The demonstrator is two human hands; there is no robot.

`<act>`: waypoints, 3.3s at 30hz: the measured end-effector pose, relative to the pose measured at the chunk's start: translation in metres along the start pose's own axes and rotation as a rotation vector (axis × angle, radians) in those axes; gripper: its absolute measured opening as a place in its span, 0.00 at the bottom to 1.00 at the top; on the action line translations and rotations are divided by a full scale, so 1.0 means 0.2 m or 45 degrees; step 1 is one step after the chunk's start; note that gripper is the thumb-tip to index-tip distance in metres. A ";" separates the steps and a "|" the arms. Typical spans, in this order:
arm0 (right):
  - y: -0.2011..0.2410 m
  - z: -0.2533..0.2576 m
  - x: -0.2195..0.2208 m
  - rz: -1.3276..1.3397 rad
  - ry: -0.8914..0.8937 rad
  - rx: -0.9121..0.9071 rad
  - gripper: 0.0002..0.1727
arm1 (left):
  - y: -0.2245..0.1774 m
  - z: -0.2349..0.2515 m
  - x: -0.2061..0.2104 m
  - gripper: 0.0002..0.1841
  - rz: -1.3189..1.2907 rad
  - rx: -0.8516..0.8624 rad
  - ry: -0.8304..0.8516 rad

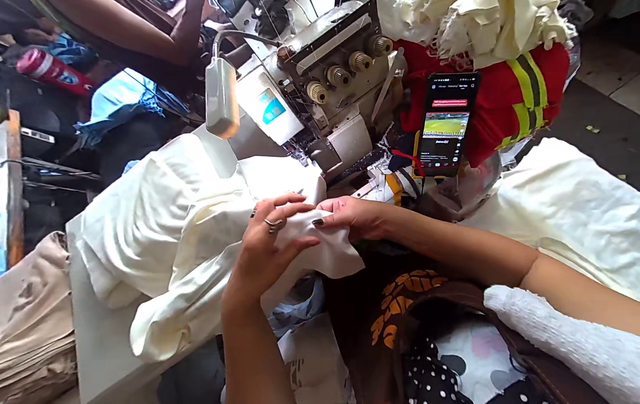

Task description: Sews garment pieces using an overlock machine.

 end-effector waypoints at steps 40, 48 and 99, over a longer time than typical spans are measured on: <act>0.00 0.13 -0.18 -0.560 -0.315 -1.004 0.10 | 0.19 0.21 0.11 0.08 -0.540 -0.068 -0.138; -0.02 -0.01 -0.18 -0.447 -0.222 -0.596 0.30 | 0.19 0.28 0.13 0.03 -0.450 -0.150 -0.319; -0.23 -0.34 -0.19 -0.241 -0.371 -0.275 0.03 | 0.15 0.26 0.15 0.05 0.037 -0.512 -0.471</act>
Point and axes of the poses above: each hand's wrist, its own z-axis towards the middle knuckle, its own x-axis out of the palm, y = z × x, the point moved 1 cm from there along z, towards the middle knuckle, and after that the axes turned 3 degrees about -x, right-handed, at the moved point
